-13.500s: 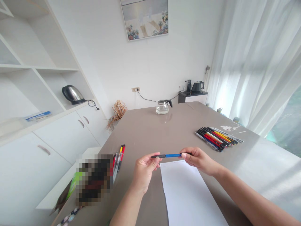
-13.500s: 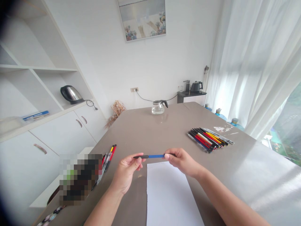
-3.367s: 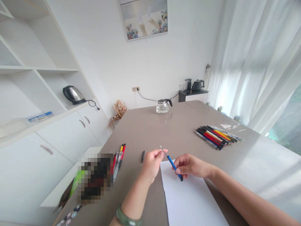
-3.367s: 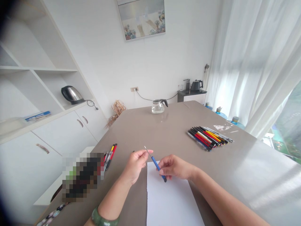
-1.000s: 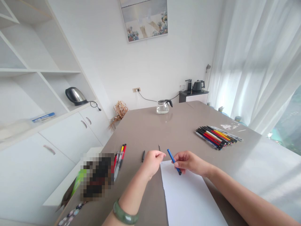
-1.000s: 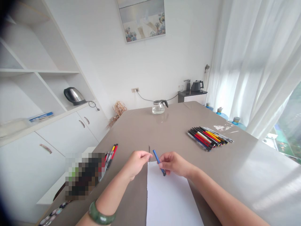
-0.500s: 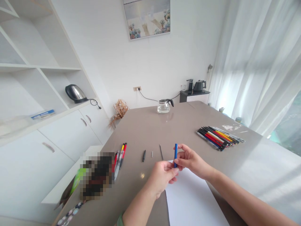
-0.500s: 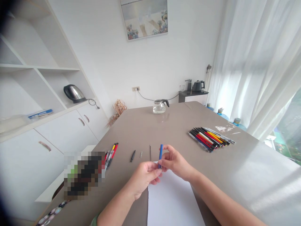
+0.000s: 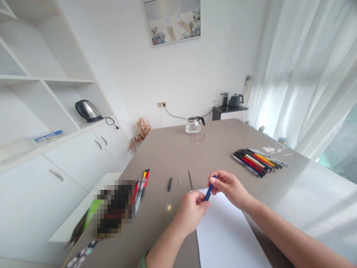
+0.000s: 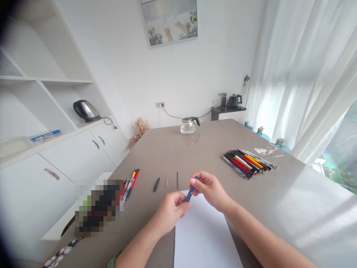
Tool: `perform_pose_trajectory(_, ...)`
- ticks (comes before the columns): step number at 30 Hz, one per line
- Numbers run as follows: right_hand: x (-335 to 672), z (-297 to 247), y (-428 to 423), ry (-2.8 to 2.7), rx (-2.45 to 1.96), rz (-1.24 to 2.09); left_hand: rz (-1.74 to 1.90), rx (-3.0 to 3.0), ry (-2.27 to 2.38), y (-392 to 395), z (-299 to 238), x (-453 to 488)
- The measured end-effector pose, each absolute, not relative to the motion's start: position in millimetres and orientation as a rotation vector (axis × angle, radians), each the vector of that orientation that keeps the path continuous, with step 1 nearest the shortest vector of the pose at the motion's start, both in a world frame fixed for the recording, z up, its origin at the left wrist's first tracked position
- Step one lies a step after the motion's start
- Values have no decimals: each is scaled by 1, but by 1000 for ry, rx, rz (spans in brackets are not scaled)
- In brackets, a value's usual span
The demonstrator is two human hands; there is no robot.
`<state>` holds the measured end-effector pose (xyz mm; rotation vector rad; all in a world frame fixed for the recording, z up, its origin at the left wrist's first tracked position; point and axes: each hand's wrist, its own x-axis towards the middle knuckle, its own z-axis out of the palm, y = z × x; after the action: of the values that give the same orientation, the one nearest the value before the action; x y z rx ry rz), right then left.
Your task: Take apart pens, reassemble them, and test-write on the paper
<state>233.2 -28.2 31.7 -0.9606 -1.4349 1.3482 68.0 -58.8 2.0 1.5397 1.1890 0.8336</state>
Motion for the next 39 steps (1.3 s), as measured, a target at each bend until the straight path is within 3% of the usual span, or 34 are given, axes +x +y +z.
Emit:
perform_pose_trajectory(5, 238, 25, -22, -1351, -1086, 1309, 1000, 1551, 1286, -54, 13, 65)
perform_pose_trajectory(13, 241, 21, -21, -1088, -977, 1964, 1404, 1300, 1209, -49, 32, 59)
perform_pose_trajectory(20, 237, 18, -24, -1005, -901, 2205, 1436, 1239, 1136, -50, 35, 57)
perform_pose_trajectory(33, 243, 17, -19, -899, -897, 2070, 1312, 1230, 1261, -43, 28, 51)
perform_pose_trajectory(39, 245, 11, -14, -1129, -1088, 1737, 1445, 910, 1136, -35, 24, 43)
